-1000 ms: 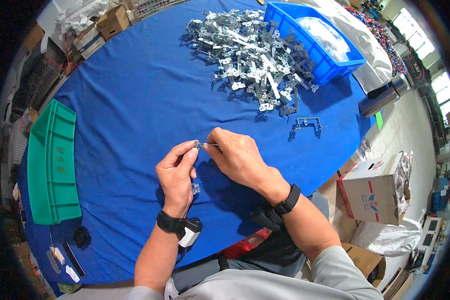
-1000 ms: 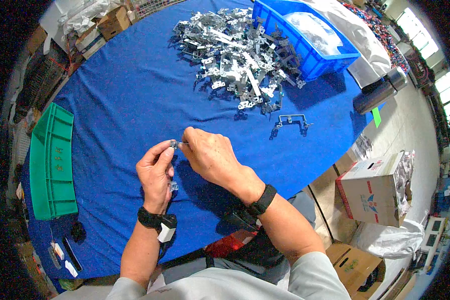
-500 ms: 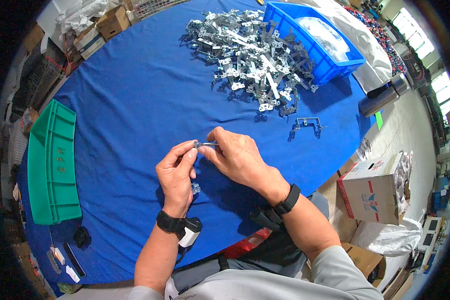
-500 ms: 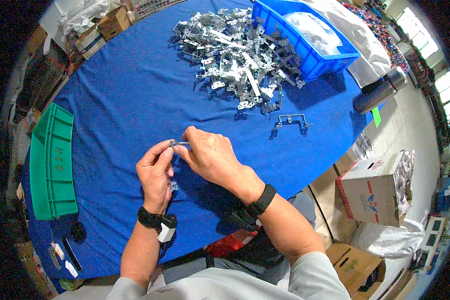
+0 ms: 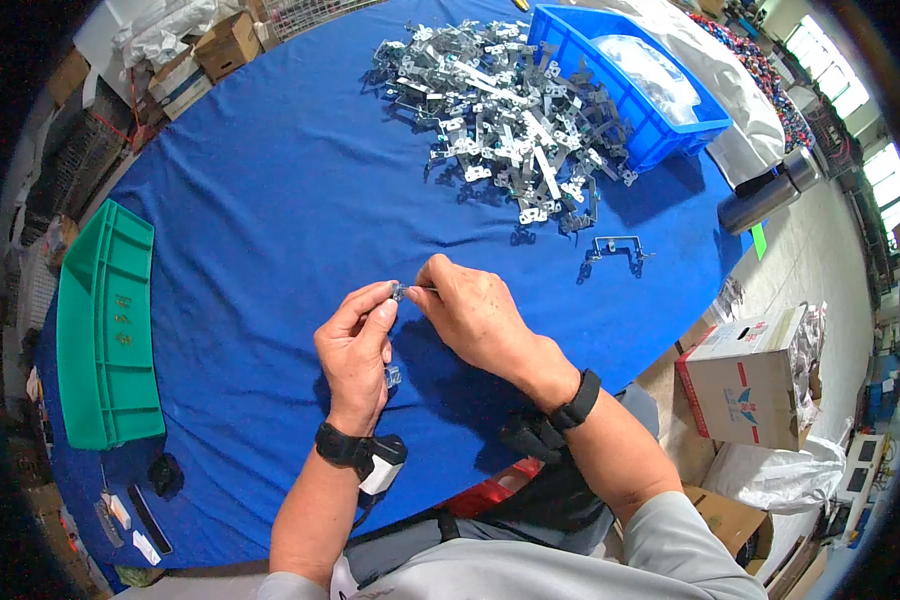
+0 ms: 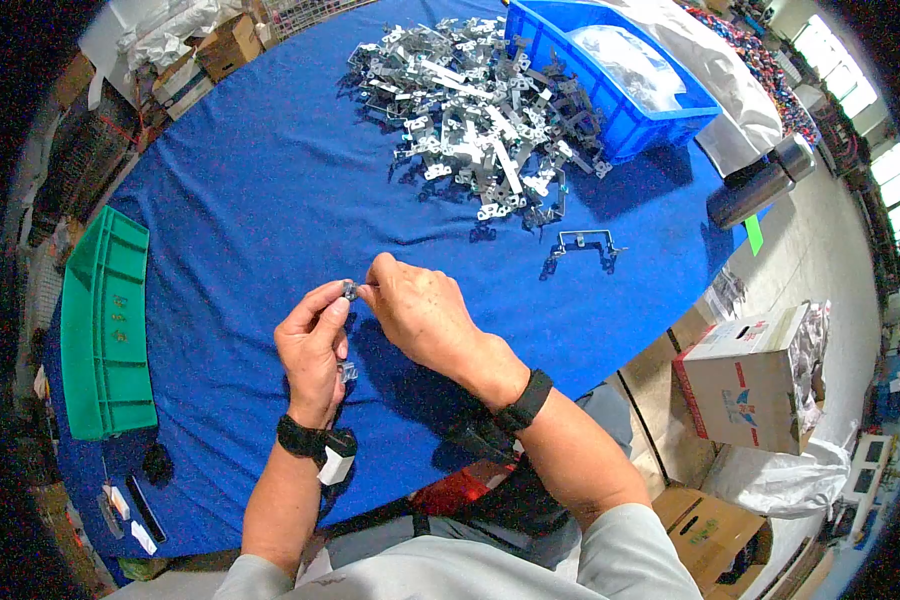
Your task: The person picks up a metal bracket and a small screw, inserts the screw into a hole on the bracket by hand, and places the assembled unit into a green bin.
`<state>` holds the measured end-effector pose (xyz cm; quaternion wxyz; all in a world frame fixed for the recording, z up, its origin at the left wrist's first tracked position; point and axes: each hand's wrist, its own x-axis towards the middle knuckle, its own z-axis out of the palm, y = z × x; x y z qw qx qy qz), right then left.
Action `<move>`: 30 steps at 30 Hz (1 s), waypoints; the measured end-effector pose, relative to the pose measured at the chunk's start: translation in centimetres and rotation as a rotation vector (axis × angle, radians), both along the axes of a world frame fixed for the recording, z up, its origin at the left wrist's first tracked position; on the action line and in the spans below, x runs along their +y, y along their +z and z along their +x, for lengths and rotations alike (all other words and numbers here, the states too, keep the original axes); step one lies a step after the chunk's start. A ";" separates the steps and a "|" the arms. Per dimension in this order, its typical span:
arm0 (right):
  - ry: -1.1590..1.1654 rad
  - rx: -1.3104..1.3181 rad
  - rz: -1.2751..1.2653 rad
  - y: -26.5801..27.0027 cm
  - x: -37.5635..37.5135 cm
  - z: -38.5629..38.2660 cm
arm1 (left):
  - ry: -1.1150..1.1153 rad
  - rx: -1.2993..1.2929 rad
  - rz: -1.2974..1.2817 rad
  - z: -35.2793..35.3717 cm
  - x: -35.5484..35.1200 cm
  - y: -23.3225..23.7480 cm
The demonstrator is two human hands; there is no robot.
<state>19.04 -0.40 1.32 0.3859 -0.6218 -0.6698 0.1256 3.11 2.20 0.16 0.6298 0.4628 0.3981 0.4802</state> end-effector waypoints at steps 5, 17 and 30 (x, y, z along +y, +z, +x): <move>0.042 0.066 -0.056 1.1 -0.2 0.4 | 0.027 -0.006 0.017 0.0 0.0 -0.2; 0.012 -0.097 -0.134 0.5 -0.1 0.4 | 0.028 -0.009 0.008 0.0 0.0 -0.1; 0.029 0.105 -0.014 0.1 0.3 0.2 | 0.017 -0.024 -0.008 0.0 0.0 -0.1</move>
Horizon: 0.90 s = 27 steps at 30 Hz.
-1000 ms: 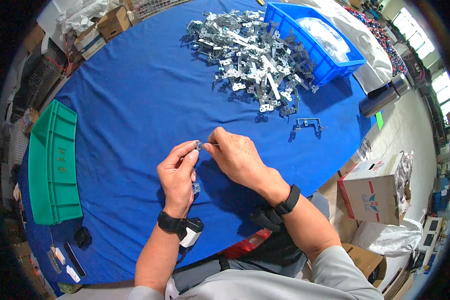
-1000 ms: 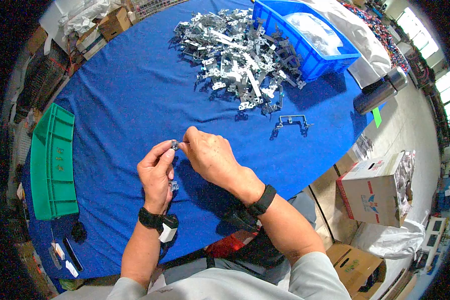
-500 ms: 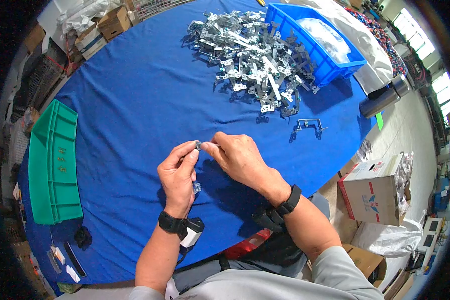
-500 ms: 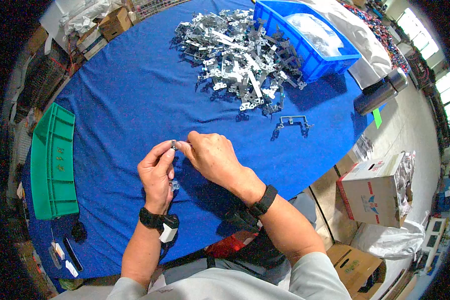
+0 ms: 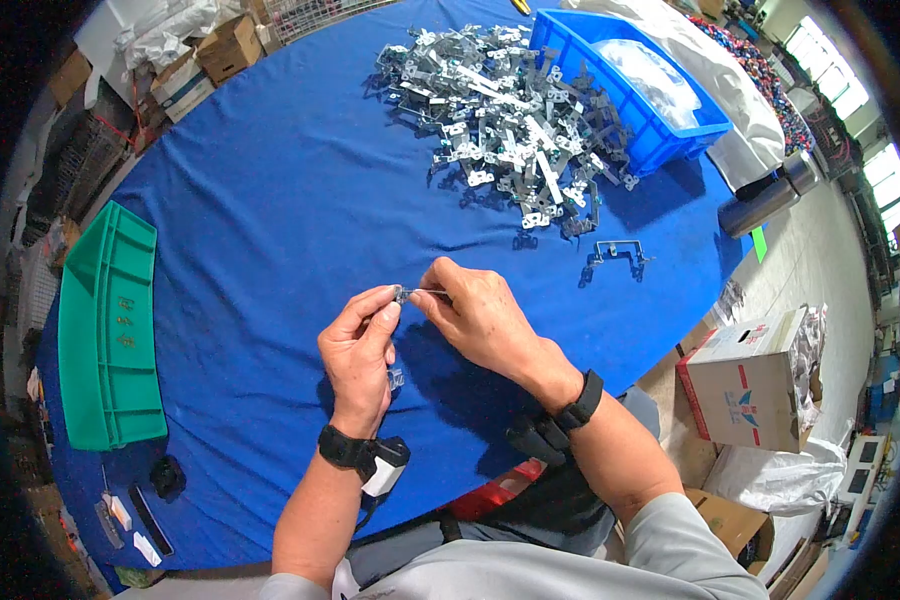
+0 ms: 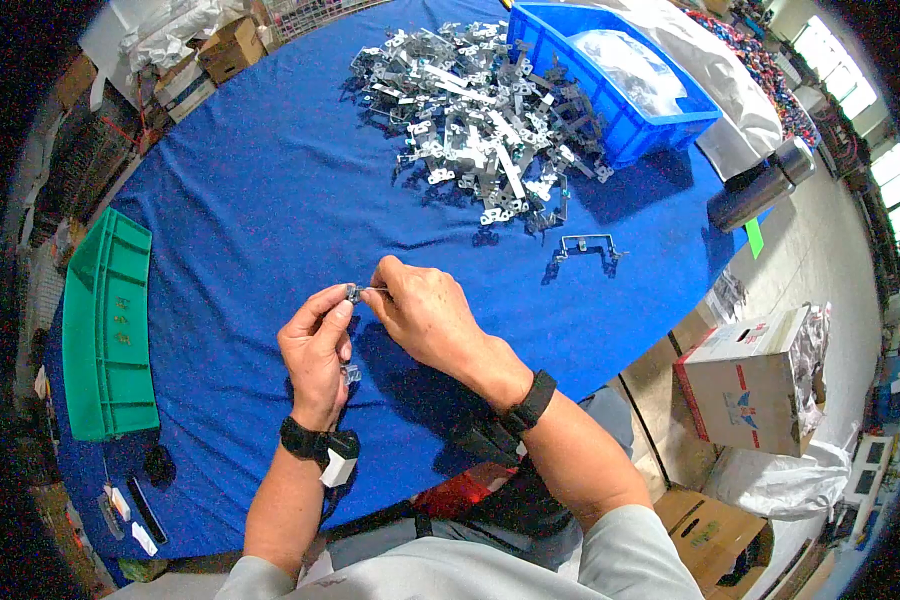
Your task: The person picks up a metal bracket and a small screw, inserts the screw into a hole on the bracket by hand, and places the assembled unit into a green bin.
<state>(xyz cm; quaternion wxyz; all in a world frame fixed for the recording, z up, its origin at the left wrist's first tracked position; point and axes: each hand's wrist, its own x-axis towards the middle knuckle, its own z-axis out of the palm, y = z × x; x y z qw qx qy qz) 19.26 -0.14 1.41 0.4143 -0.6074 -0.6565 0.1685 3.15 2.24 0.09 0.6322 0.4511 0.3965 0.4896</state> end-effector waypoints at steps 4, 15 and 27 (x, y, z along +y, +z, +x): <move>-0.017 0.011 -0.016 0.6 -0.3 -0.1 | 0.012 0.002 0.007 -0.1 0.1 -0.3; 0.010 -0.069 -0.131 0.9 -0.3 0.3 | 0.036 0.021 0.034 0.2 0.0 -0.4; 0.002 -0.069 -0.094 0.5 -0.3 0.3 | 0.023 0.019 0.048 0.1 0.0 -0.3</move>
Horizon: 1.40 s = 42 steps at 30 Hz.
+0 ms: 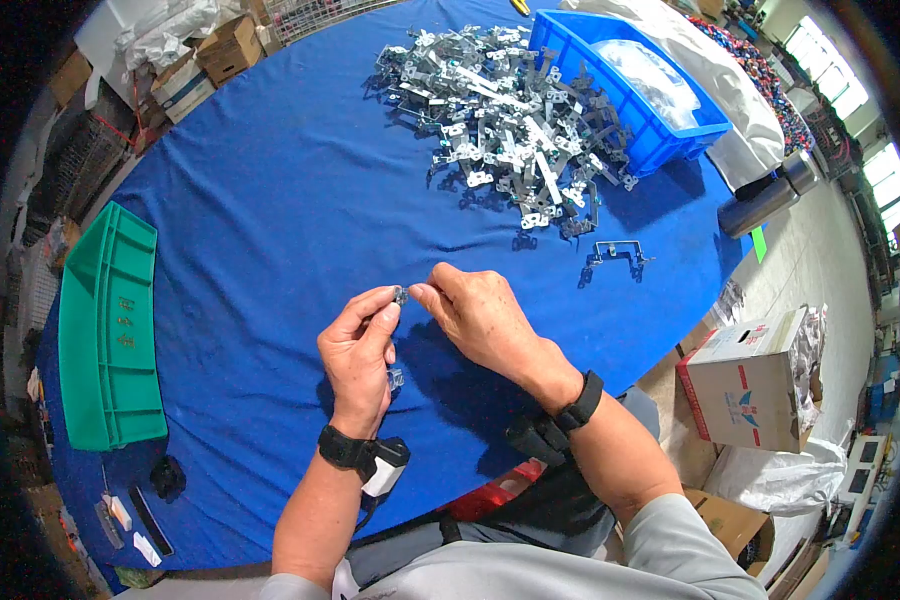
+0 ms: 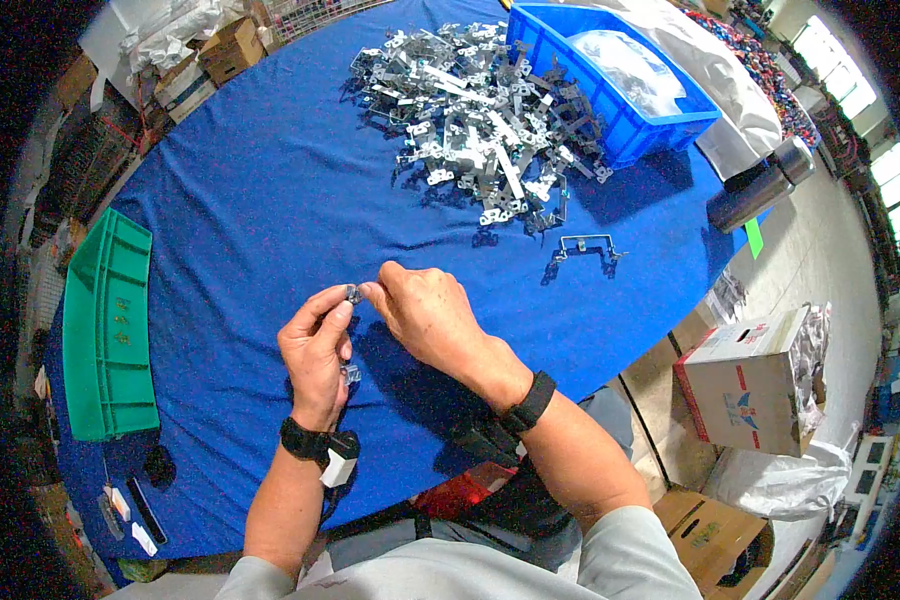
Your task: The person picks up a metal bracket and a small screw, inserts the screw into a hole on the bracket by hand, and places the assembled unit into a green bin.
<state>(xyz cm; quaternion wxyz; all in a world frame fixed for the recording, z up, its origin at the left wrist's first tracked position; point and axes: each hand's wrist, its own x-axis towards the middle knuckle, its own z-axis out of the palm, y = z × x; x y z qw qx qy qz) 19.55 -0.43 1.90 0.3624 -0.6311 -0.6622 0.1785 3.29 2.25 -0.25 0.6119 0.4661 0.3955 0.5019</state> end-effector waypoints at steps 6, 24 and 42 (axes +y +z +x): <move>0.003 0.055 0.053 0.2 0.0 0.0 | 0.002 -0.006 -0.016 0.0 0.0 0.1; 0.069 0.086 0.088 0.4 -0.1 0.1 | -0.024 -0.027 -0.045 -0.2 0.0 0.0; 0.088 0.178 0.131 0.8 -0.1 0.0 | -0.025 -0.044 -0.050 -0.3 0.1 -0.2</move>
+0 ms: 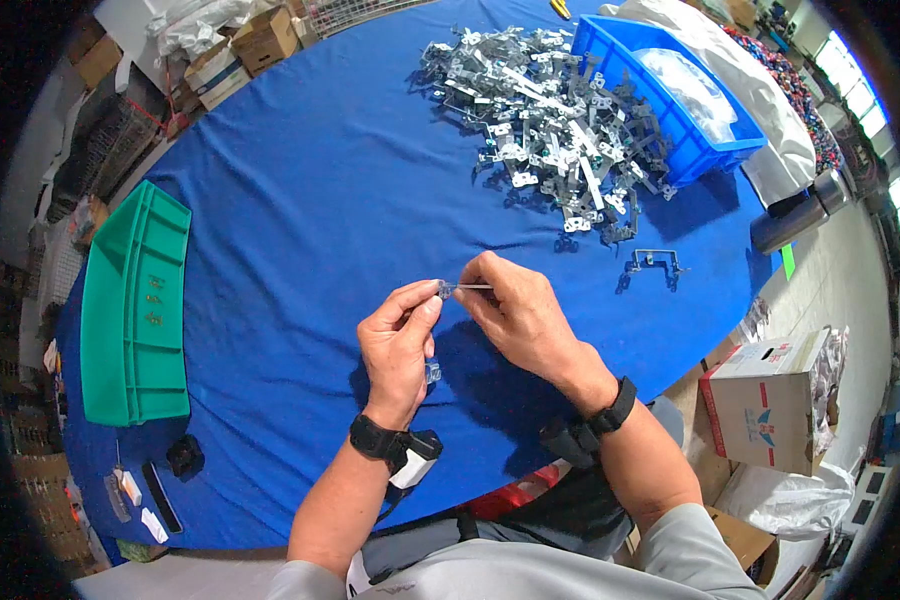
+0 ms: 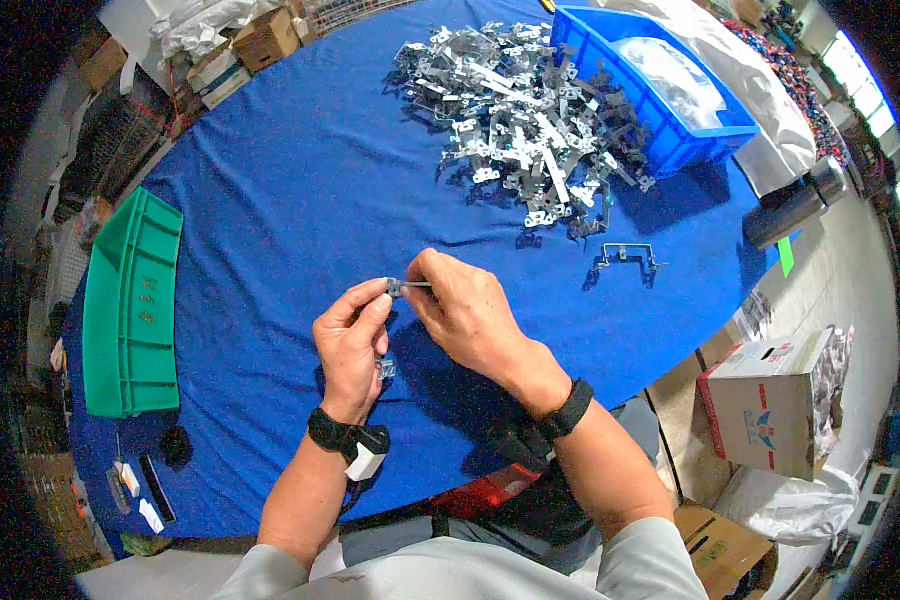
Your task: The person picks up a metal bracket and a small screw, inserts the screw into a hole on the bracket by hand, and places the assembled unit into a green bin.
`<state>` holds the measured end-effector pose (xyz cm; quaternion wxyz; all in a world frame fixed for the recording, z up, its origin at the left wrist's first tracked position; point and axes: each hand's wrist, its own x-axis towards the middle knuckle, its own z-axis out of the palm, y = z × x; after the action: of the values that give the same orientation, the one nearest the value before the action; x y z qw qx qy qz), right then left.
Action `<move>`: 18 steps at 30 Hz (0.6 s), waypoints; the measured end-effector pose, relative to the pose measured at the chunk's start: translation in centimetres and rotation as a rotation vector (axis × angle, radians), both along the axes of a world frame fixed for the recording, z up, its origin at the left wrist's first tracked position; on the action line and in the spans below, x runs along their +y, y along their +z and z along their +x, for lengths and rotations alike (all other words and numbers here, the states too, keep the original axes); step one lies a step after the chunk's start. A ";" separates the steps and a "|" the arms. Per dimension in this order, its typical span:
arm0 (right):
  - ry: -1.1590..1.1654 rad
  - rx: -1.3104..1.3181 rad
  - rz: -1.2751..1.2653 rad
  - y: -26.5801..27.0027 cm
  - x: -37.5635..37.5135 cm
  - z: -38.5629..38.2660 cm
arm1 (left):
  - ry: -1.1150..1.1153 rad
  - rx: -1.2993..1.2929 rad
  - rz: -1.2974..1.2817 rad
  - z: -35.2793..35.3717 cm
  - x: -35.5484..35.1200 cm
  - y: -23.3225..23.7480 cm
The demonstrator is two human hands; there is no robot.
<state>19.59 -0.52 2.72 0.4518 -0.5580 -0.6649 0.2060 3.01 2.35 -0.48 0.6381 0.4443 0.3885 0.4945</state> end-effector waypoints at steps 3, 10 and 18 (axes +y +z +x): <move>0.003 -0.026 0.003 -0.2 0.0 -0.5 | -0.003 -0.006 0.000 0.1 0.0 0.0; -0.031 -0.118 0.058 -0.8 0.0 -0.5 | 0.030 0.012 0.001 0.2 -0.1 0.5; -0.067 -0.041 0.025 -0.5 0.0 -1.0 | 0.025 0.025 -0.011 0.2 -0.2 0.6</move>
<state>18.61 -0.53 2.21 0.4518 -0.5784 -0.6573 0.1710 3.24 2.13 0.09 0.6293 0.4421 0.4047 0.4948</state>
